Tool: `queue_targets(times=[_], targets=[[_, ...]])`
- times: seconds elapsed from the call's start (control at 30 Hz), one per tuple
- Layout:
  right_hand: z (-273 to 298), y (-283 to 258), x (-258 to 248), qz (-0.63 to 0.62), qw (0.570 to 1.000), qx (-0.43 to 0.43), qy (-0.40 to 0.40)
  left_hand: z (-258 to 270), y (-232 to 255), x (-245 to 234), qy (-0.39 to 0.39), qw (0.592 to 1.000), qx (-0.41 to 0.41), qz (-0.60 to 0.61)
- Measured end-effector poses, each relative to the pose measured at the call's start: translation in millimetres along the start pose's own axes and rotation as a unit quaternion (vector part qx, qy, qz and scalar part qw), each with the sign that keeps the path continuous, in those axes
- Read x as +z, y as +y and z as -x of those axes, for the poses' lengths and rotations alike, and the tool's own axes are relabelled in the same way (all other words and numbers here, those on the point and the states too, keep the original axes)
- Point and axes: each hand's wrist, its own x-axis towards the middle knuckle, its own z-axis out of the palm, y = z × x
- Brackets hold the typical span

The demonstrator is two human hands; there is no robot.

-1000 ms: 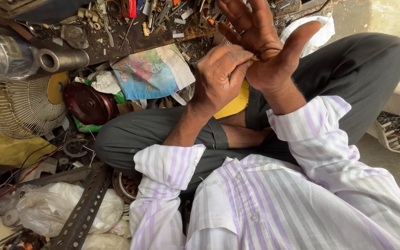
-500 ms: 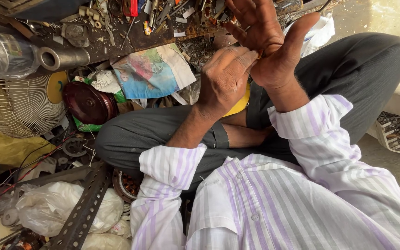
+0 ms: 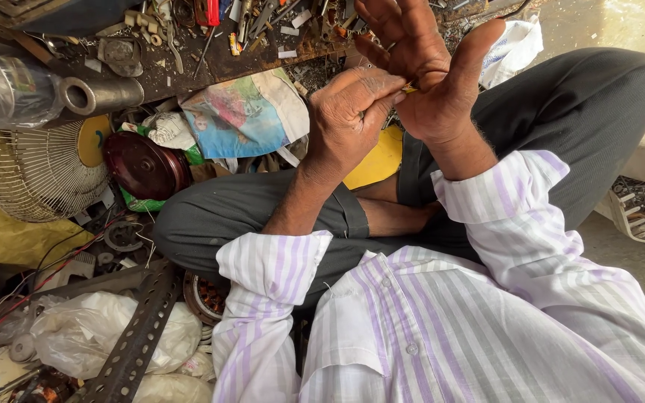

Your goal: The person pulls a white cloth through a wire loop, strikes a match, and uses the flame to heat a small component. They then pick up a small yellow packet and tear it open with their hands.

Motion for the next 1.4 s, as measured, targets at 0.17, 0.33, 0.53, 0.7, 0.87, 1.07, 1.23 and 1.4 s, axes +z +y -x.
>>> queue_targets(times=[0.17, 0.33, 0.53, 0.7, 0.87, 1.07, 1.23, 1.4], targets=[[0, 1, -2, -0.014, 1.0, 0.009, -0.012, -1, -3, -1, -0.003, 1.0, 0.009, 0.017], [2, 5, -2, -0.012, 1.0, 0.006, -0.008, 0, -3, 0, 0.002, 1.0, 0.002, 0.012], [-6, -15, -30, 0.164, 0.982, -0.005, -0.093, -2, -6, -2, -0.006, 1.0, 0.001, 0.018], [-19, -50, -51, 0.564, 0.752, -0.046, -0.339, -11, 2, -22, -0.027, 0.993, -0.003, 0.115], [-27, -60, -55, 0.51, 0.792, -0.035, -0.333, -14, 17, -22, -0.094, 0.99, 0.033, 0.099], [-23, -43, -49, 0.518, 0.803, -0.011, -0.296, -1, 9, -4, -0.089, 0.995, 0.017, 0.041], [-21, -41, -49, 0.55, 0.778, -0.01, -0.303, 0, 7, -4, -0.104, 0.993, 0.001, 0.057], [-20, -37, -45, 0.568, 0.767, -0.01, -0.299, 5, 9, 1, -0.095, 0.995, -0.015, 0.038]])
